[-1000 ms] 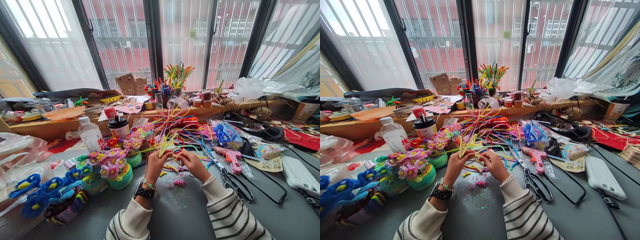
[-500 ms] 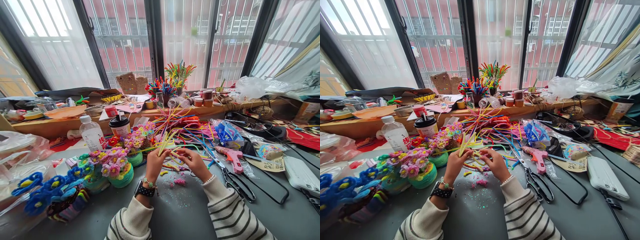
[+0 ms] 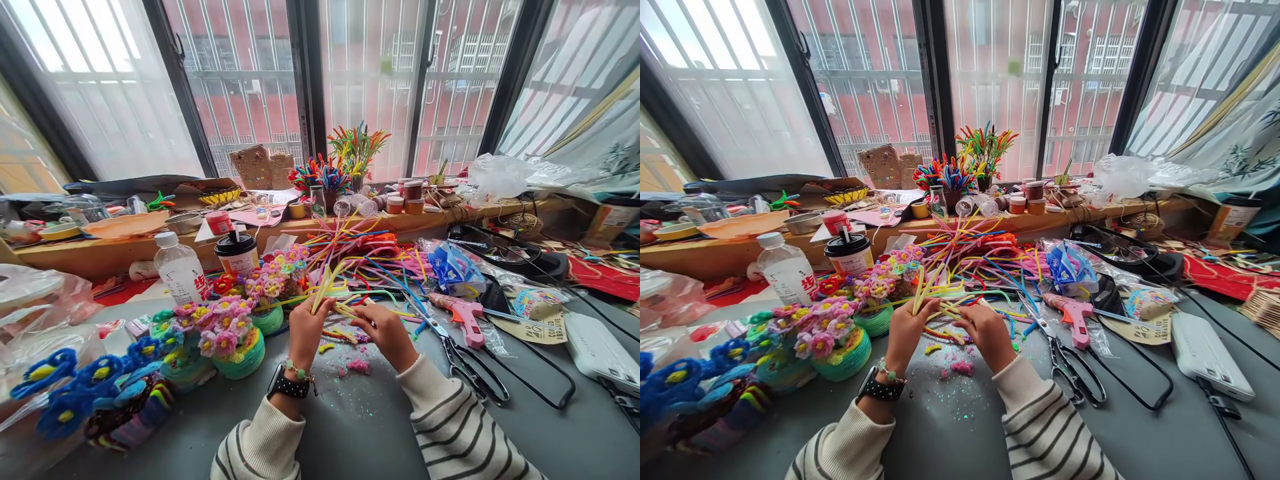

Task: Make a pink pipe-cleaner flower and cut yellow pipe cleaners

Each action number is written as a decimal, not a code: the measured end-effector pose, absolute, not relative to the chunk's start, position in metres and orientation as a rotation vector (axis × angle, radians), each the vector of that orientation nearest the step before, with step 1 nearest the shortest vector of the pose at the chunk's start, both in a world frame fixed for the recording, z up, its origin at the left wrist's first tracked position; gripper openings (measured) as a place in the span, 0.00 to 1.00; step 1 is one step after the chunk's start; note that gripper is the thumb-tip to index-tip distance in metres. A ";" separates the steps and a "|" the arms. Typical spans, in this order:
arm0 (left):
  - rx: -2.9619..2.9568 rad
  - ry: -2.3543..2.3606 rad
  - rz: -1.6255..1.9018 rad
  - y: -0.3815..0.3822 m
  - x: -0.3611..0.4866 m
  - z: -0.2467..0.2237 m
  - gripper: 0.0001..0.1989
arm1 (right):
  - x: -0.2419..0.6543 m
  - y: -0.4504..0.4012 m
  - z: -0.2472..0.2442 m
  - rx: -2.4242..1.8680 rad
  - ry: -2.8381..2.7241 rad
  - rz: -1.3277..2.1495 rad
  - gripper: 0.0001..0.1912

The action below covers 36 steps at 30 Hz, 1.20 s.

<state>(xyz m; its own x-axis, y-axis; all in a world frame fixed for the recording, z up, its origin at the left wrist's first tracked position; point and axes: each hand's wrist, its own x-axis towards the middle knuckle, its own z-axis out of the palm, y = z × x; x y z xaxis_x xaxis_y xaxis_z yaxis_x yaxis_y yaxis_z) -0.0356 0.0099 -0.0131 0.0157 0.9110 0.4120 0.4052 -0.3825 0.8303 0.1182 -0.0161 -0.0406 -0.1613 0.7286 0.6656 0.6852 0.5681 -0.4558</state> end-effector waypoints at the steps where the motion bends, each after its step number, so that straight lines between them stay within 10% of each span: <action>1: 1.812 1.337 1.361 0.010 -0.035 -0.013 0.14 | 0.118 -0.016 -0.040 -1.152 -1.877 0.071 0.09; 36: 1.579 0.765 1.036 0.000 -0.023 -0.005 0.22 | 0.109 -0.023 -0.036 -1.258 -1.656 0.443 0.11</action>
<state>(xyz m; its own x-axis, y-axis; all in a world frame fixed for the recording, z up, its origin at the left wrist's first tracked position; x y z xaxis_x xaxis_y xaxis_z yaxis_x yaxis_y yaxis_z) -0.0226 -0.0005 -0.0053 0.4205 0.8760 0.2364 -0.0319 -0.2461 0.9687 0.1091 -0.0226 -0.0363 0.0076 0.8807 0.4737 0.5266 0.3992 -0.7506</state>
